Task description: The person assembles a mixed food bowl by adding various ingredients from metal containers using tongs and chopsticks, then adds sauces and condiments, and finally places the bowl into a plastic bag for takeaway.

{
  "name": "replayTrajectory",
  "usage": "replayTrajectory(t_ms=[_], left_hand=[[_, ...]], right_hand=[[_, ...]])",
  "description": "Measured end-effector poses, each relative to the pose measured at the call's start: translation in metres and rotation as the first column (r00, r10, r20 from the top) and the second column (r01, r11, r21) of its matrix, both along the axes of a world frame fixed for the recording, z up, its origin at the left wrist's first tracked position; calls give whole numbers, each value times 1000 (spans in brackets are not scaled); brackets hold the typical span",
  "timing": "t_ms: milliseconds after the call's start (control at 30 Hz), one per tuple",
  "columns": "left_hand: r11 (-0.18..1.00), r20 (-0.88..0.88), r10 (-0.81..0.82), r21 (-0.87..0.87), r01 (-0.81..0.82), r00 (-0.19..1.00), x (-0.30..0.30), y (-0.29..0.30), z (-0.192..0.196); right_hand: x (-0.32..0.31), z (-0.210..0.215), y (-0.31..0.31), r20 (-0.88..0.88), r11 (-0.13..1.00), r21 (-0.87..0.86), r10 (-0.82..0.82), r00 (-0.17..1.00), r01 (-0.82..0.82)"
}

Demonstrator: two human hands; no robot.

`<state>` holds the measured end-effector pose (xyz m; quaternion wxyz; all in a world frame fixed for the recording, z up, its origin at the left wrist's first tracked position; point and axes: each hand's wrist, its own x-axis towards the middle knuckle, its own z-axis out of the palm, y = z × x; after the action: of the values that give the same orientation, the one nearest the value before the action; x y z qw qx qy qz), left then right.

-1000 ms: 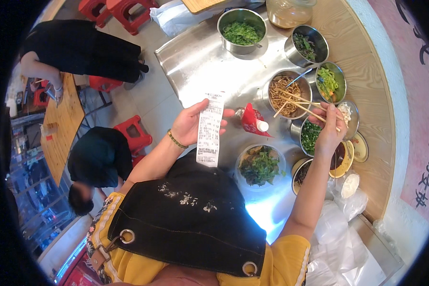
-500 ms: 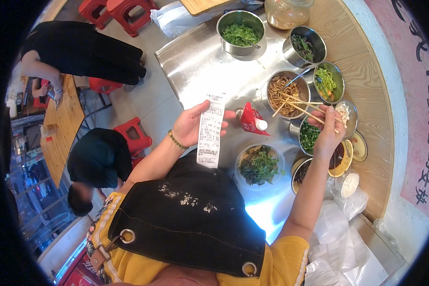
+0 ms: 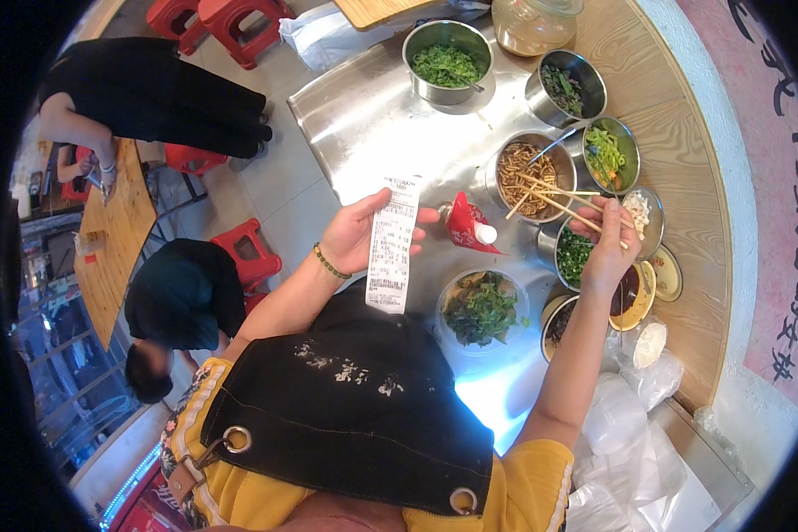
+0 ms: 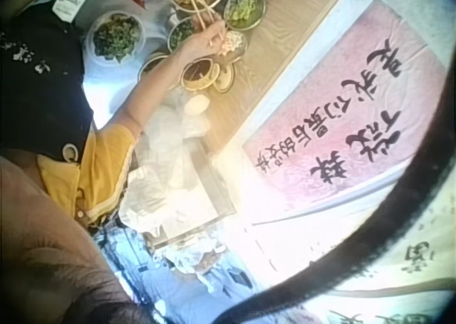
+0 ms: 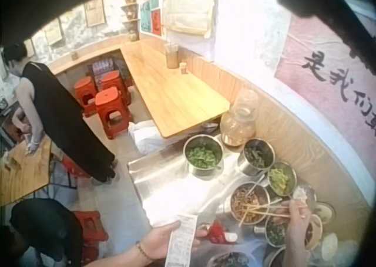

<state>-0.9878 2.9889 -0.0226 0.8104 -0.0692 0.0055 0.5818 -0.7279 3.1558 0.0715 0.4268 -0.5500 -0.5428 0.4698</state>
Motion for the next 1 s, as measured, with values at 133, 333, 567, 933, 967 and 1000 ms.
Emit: replayTrajectory(t_ms=[133,333,567,933,967,1000], left_hand=[[1000,-2,-3,-6,3,1000,0,0,0],[1000,2,-11,-14,11,1000,0,1,0],[1000,-17,5,8,-5,1000,1,2,0],[1000,18,8,-6,-8,1000,-2,1,0],[1000,16,10,-10,-9,1000,-2,1,-2],[1000,13,13,-14,-13,1000,-3,0,-4]], right_hand=[[0,-1,0,-1,1000,4,4,1000,-4],[1,-2,1,-11,1000,3,6,1000,-6],[1,-2,1,-17,1000,1,8,1000,-8],[-3,6,10,1,999,42,-11,1000,11],[-8,9,13,-55,998,65,2,999,2],[-16,13,16,-110,996,88,18,994,-8]])
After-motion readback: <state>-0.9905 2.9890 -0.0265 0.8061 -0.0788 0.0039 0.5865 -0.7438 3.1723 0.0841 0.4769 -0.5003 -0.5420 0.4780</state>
